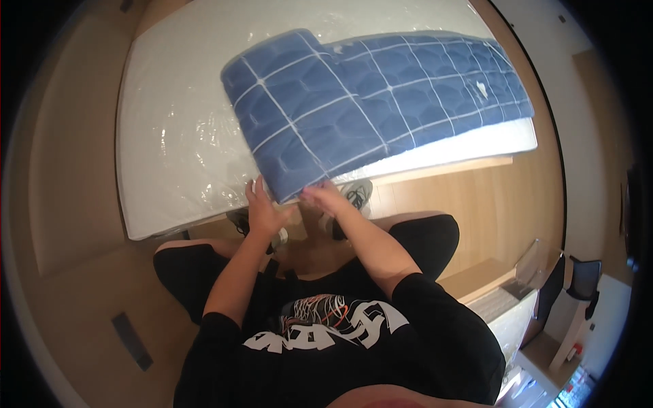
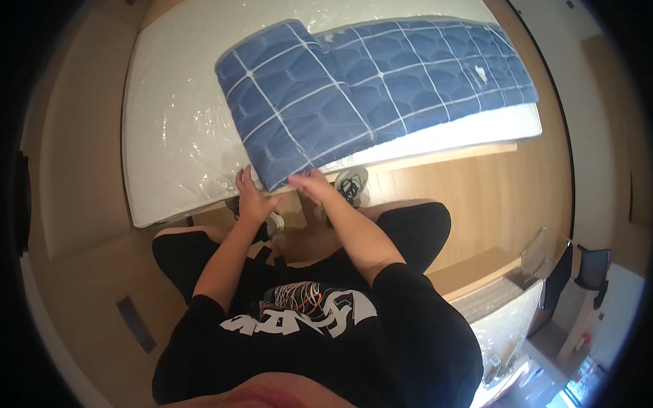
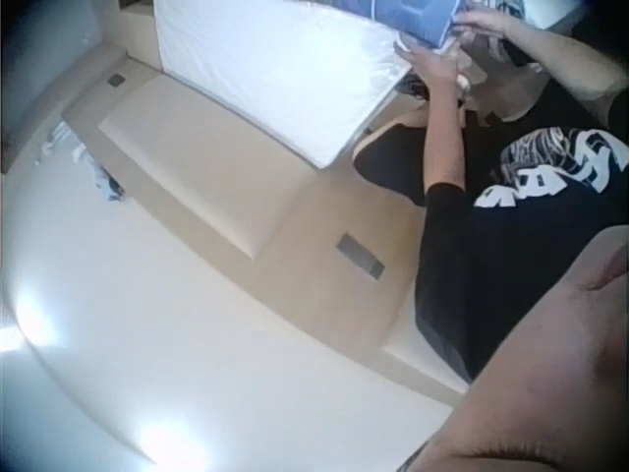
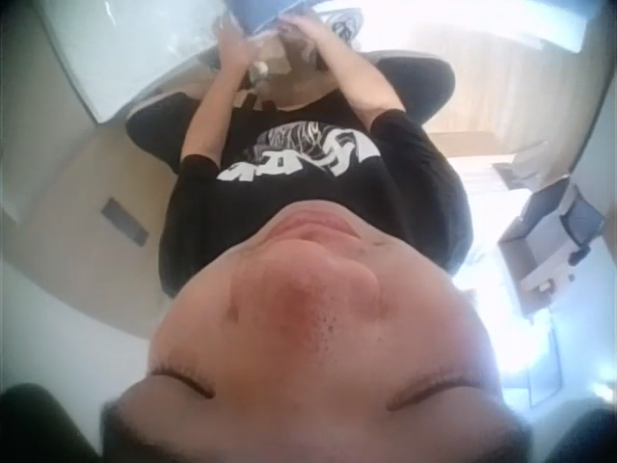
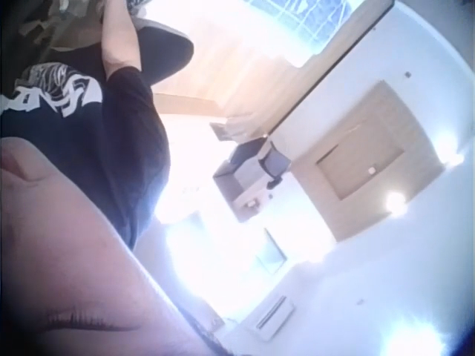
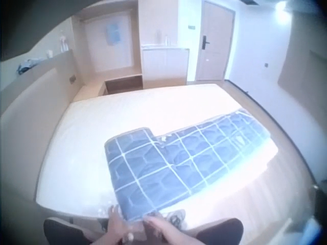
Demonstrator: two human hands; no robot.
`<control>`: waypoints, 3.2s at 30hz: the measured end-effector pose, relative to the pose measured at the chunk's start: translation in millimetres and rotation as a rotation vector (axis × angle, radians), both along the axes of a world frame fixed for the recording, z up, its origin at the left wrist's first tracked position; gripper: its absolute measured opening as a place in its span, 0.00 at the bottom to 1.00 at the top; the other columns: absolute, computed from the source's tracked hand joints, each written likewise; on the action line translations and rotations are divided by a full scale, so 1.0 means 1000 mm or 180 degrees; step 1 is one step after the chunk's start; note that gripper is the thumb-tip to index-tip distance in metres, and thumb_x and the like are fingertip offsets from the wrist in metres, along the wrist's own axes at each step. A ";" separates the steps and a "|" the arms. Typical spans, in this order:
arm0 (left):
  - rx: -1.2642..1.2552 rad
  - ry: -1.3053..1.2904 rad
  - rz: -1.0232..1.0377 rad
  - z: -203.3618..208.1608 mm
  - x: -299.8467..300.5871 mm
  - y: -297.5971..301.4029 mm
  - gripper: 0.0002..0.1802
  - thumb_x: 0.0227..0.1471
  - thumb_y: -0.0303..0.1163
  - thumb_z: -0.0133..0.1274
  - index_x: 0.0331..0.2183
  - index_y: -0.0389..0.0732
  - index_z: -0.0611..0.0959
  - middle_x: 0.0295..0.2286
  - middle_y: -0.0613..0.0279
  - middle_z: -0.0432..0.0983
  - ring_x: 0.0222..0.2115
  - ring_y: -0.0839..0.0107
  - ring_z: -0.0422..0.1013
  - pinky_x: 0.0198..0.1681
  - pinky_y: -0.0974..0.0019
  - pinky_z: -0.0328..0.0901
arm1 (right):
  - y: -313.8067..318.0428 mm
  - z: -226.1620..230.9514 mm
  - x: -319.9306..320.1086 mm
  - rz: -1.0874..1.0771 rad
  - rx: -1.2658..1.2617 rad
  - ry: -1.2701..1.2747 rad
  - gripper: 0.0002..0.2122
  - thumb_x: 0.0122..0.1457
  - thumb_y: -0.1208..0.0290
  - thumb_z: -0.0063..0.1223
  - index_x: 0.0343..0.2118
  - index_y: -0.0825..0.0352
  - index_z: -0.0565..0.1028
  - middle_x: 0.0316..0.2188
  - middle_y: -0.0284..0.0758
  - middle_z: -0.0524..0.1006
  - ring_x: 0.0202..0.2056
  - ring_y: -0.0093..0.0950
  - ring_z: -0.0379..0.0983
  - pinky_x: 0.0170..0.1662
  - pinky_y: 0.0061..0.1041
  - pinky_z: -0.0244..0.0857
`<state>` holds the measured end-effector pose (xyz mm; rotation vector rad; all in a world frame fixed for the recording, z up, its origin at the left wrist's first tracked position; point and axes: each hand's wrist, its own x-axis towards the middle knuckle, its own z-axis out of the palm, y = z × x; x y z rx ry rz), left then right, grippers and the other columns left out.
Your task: The person folds, unfolds, flips, and refolds a mattress pad on top of a bed mattress by hand.
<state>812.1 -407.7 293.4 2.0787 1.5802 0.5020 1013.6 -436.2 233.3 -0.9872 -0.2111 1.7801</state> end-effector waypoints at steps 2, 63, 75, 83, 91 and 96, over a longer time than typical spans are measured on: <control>-0.0158 0.0140 -0.0051 -0.009 0.012 0.008 0.65 0.30 0.45 0.73 0.63 0.38 0.53 0.59 0.34 0.47 0.56 0.37 0.57 0.57 0.49 0.61 | 0.003 0.007 0.028 -0.0978 -0.0076 0.0416 0.18 0.54 0.72 0.64 0.45 0.71 0.70 0.38 0.36 0.76 0.35 0.27 0.74 0.33 0.25 0.71; -0.1691 -0.5638 0.3479 -0.121 -0.066 0.013 0.17 0.46 0.28 0.62 0.38 0.36 0.74 0.36 0.58 0.69 0.40 0.57 0.72 0.54 0.50 0.63 | 0.065 0.061 0.126 0.2335 -0.1542 -0.3260 0.25 0.56 0.50 0.57 0.47 0.67 0.74 0.40 0.41 0.76 0.37 0.34 0.74 0.40 0.36 0.69; 0.0295 0.0492 0.2151 0.013 -0.069 0.097 0.51 0.42 0.51 0.63 0.62 0.40 0.61 0.47 0.43 0.69 0.47 0.44 0.68 0.49 0.47 0.65 | 0.031 0.003 0.289 -0.1952 -0.1254 -0.0576 0.31 0.58 0.52 0.57 0.60 0.63 0.62 0.57 0.44 0.66 0.57 0.44 0.64 0.59 0.53 0.59; -0.0921 0.1432 0.0905 -0.013 -0.051 0.106 0.43 0.48 0.39 0.53 0.65 0.46 0.58 0.43 0.47 0.75 0.43 0.48 0.74 0.46 0.51 0.69 | 0.050 -0.061 0.379 -0.2930 -0.1281 -0.2156 0.19 0.53 0.73 0.60 0.45 0.79 0.73 0.44 0.43 0.76 0.44 0.37 0.74 0.49 0.36 0.69; -0.0449 0.0735 0.1250 -0.035 -0.008 0.059 0.44 0.48 0.41 0.55 0.62 0.36 0.59 0.39 0.44 0.77 0.37 0.48 0.75 0.42 0.50 0.69 | 0.050 0.023 0.375 0.1539 -0.2656 -0.4983 0.26 0.61 0.48 0.47 0.30 0.75 0.75 0.23 0.49 0.76 0.17 0.41 0.73 0.21 0.43 0.67; -0.0470 0.0120 0.1076 -0.020 -0.032 0.054 0.45 0.47 0.42 0.58 0.62 0.34 0.60 0.41 0.43 0.76 0.38 0.47 0.74 0.42 0.50 0.69 | 0.141 0.051 0.188 0.2325 0.0602 -0.5554 0.19 0.55 0.55 0.57 0.30 0.72 0.79 0.29 0.47 0.80 0.29 0.39 0.78 0.34 0.38 0.70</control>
